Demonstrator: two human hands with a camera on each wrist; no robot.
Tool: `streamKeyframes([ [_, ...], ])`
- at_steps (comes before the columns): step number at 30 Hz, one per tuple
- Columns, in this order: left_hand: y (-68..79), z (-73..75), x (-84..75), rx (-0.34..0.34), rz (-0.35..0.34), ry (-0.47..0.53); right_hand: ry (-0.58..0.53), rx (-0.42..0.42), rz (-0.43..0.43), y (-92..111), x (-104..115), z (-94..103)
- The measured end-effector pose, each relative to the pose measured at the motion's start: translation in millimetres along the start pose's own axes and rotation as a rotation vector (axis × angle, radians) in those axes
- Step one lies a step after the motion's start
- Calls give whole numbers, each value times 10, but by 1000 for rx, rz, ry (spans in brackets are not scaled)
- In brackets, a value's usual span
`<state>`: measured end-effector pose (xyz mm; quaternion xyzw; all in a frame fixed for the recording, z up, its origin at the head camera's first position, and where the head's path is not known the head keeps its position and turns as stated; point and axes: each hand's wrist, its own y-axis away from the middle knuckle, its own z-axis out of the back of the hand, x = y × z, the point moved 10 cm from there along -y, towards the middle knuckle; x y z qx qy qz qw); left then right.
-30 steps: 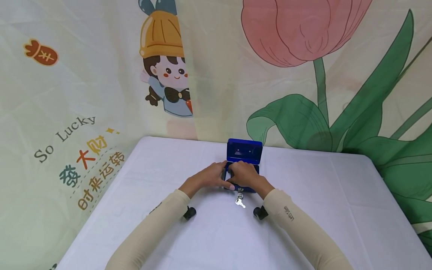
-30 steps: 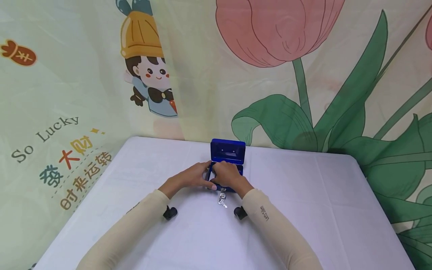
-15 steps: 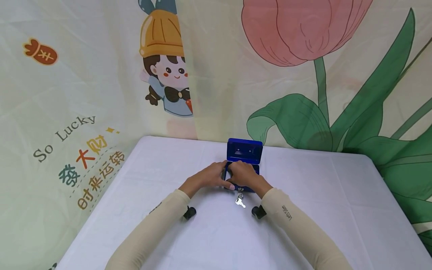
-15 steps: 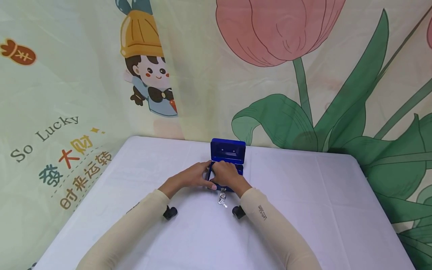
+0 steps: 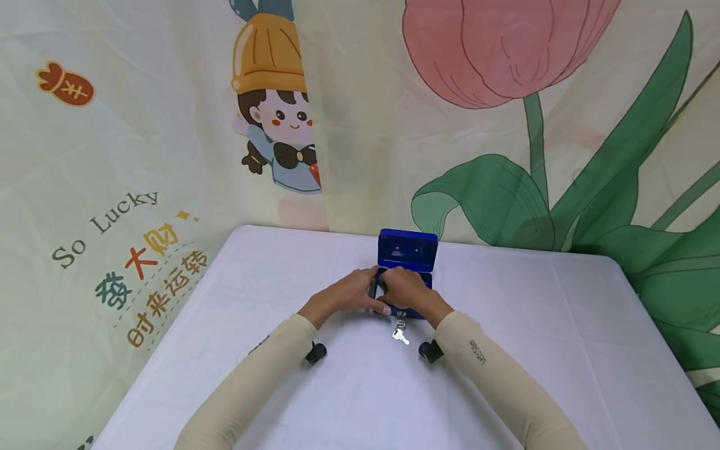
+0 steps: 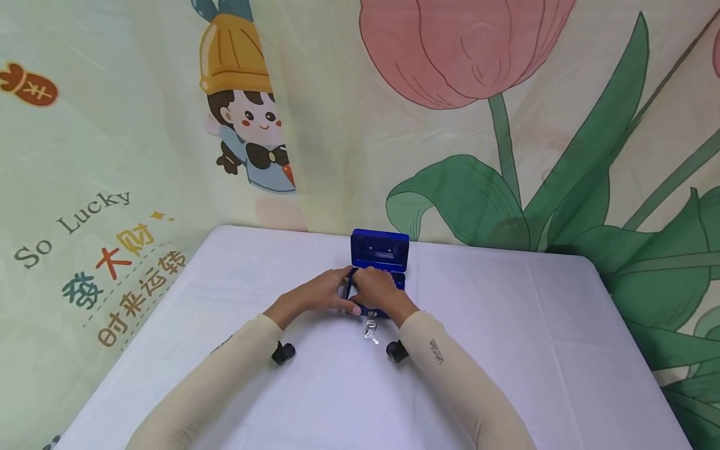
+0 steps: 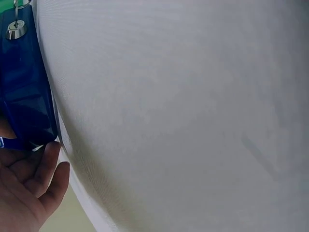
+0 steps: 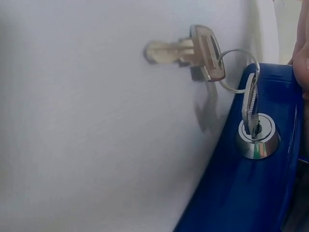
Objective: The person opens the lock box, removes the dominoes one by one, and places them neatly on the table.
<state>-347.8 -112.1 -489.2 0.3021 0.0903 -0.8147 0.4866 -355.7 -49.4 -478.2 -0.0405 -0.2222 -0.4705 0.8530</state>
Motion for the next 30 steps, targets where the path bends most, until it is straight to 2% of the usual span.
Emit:
streamKeyframes([
  [10, -37, 20, 44, -2, 30, 19, 20, 14, 5, -54, -14, 0],
  [20, -92, -1, 12, 6, 4, 3, 9, 32, -10, -72, -86, 3],
  [27, -100, 30, 63, -4, 39, 16, 20, 48, 15, -113, -66, -7],
  [30, -113, 21, 58, -2, 26, 16, 31, 47, 11, -128, -89, -13],
])
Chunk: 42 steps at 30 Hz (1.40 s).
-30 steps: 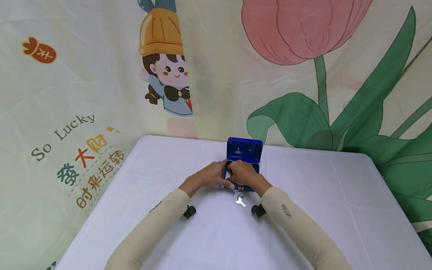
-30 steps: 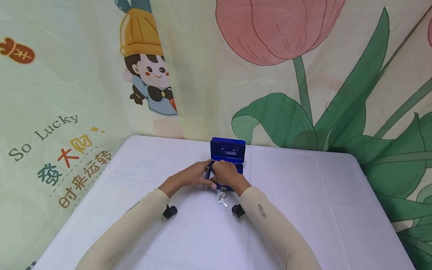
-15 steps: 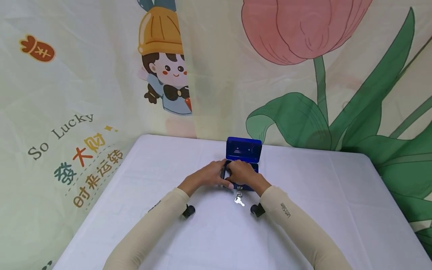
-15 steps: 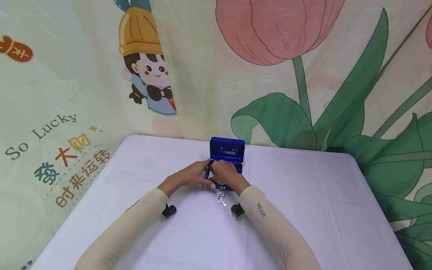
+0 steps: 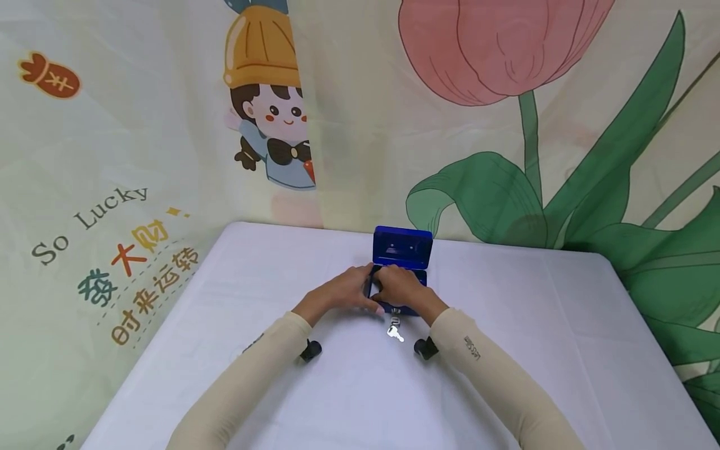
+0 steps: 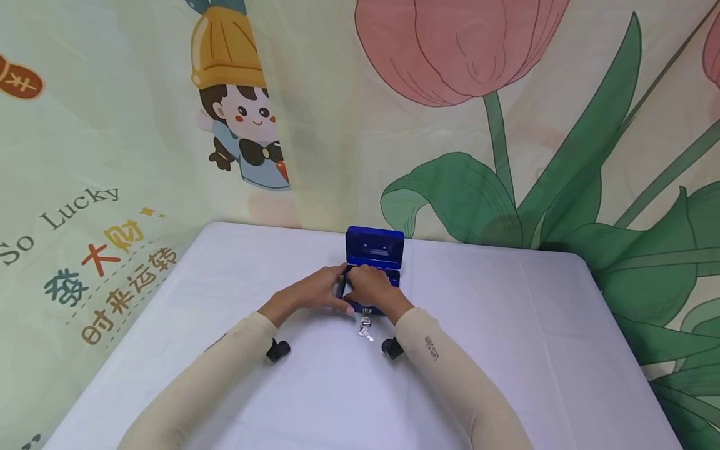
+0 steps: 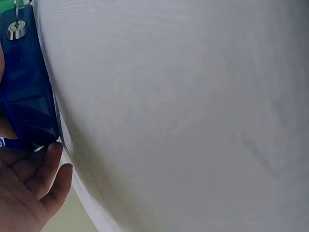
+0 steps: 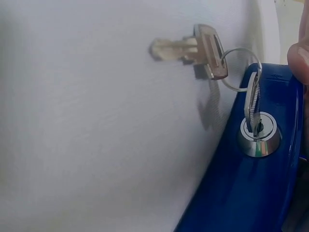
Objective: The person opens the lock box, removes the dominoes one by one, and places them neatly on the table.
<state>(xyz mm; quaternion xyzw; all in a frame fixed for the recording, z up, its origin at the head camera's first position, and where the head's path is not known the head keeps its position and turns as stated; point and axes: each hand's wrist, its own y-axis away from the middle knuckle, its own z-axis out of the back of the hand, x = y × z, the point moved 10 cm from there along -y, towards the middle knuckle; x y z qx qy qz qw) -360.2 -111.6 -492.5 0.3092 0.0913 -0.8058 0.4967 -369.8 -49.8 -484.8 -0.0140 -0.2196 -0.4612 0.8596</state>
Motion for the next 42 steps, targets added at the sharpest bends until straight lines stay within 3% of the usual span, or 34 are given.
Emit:
streamKeyframes([
  [15, -29, -30, -60, 12, -27, -1, 13, -25, 14, 21, -39, 4],
  [35, 3, -8, -1, -15, 4, -5, 31, -49, 59, -4, -6, -6],
  [42, -22, -15, 5, -8, 5, -2, 30, -37, 38, 10, -35, 8],
])
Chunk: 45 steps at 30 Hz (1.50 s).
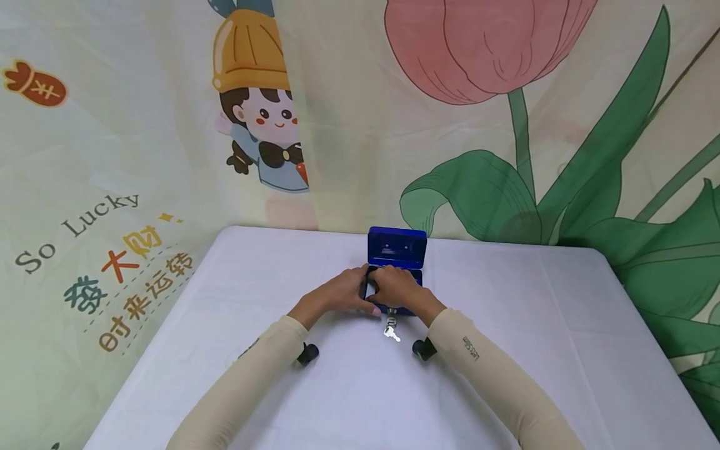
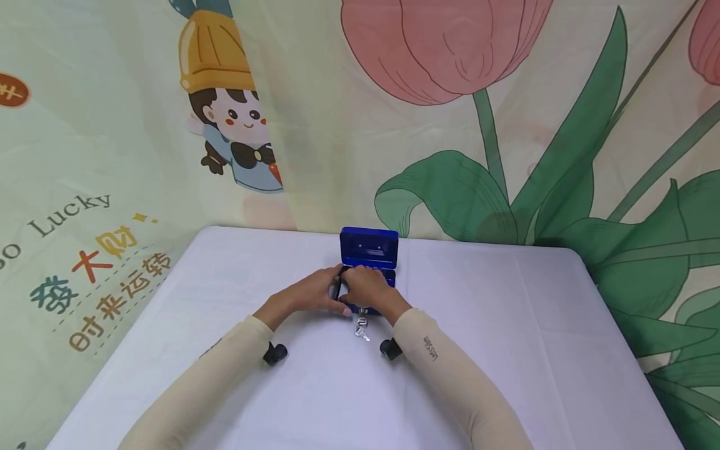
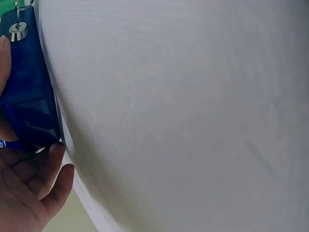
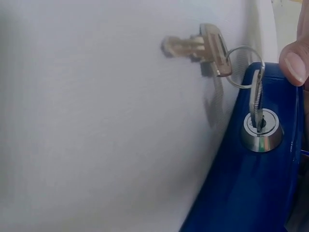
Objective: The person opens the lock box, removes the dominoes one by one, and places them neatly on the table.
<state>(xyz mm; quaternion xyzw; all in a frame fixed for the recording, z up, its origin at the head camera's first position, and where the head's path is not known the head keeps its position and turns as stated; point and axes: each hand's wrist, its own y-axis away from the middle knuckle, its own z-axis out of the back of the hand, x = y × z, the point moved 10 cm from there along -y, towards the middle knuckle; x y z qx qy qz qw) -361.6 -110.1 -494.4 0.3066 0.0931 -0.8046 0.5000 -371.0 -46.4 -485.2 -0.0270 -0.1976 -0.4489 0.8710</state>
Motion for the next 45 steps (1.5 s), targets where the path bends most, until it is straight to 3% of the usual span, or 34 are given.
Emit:
streamKeyframes([
  [19, -4, 17, -44, -7, -42, 12, -22, -21, 24, 112, 29, 156],
  [29, 4, 3, -11, 5, 9, -4, -23, -45, 38, 186, 35, 228],
  [36, 3, 6, -14, -6, -14, 7, -15, -51, 42, 248, 51, 286],
  [45, 21, -8, 9, 15, 18, 2, -7, -47, 37, 294, 23, 310],
])
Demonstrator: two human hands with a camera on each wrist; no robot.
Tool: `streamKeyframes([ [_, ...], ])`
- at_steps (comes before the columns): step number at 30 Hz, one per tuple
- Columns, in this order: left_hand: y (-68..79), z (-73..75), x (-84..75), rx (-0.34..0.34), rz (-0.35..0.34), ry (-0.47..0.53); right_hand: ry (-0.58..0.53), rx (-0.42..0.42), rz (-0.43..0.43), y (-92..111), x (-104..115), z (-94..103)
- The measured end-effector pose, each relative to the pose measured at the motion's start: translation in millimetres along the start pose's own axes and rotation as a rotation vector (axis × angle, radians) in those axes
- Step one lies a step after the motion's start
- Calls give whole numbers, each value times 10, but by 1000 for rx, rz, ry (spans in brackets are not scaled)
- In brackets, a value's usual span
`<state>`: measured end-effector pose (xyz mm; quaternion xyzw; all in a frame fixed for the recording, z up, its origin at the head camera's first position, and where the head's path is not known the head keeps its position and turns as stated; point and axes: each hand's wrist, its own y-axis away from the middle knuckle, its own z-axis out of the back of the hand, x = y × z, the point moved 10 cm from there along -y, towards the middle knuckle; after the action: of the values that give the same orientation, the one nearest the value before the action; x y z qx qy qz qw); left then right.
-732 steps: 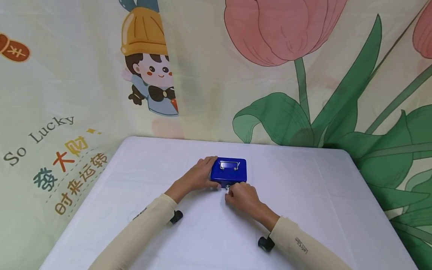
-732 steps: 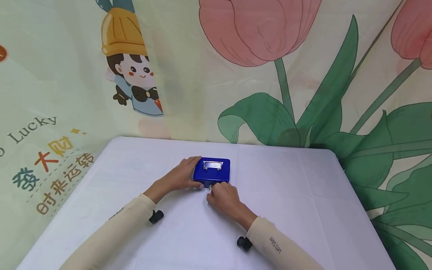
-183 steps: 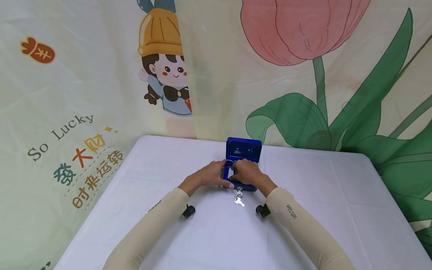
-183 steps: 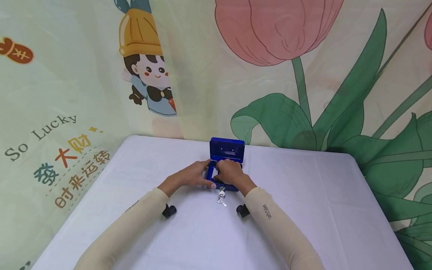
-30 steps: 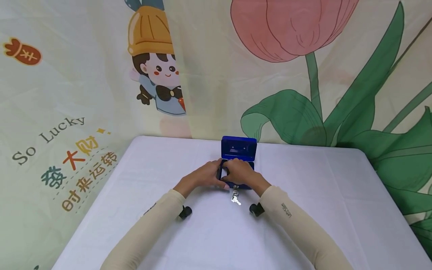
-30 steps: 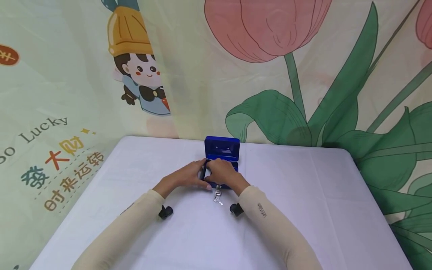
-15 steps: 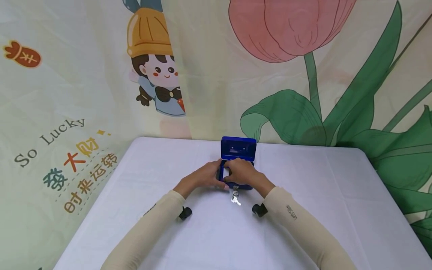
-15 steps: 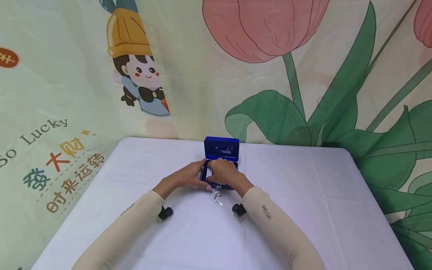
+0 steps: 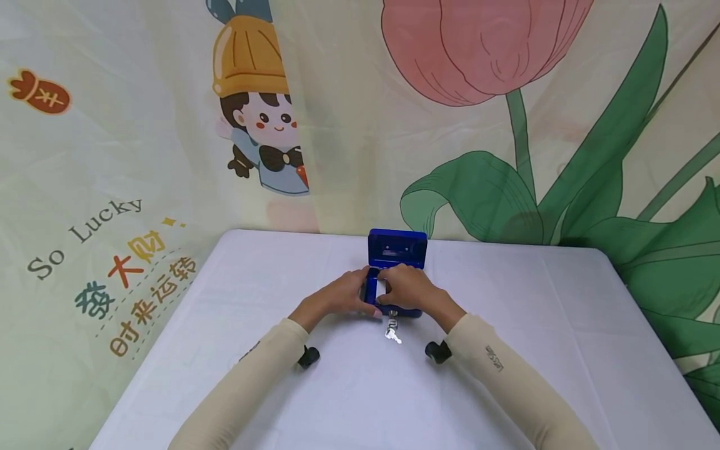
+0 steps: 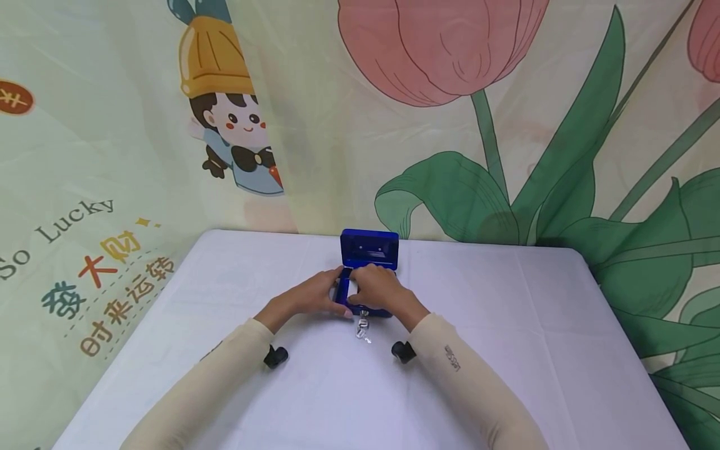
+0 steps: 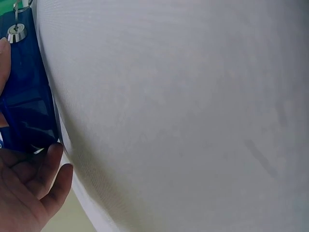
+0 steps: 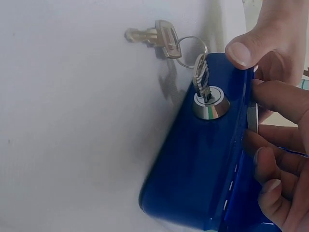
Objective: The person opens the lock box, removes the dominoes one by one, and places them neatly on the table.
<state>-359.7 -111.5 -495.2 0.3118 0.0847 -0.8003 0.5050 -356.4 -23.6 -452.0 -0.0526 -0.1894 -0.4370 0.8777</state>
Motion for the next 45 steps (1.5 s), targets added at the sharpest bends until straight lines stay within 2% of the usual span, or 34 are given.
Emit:
streamKeyframes([
  [11, 30, -3, 25, 1, 31, -14, 10, 3, -3, 53, -8, 54],
  [33, 21, -7, -11, -11, -19, 1, 14, 9, -19, 164, -36, 109],
  [45, 15, -13, -5, -9, -23, 24, 7, -9, -27, 230, -77, 156],
])
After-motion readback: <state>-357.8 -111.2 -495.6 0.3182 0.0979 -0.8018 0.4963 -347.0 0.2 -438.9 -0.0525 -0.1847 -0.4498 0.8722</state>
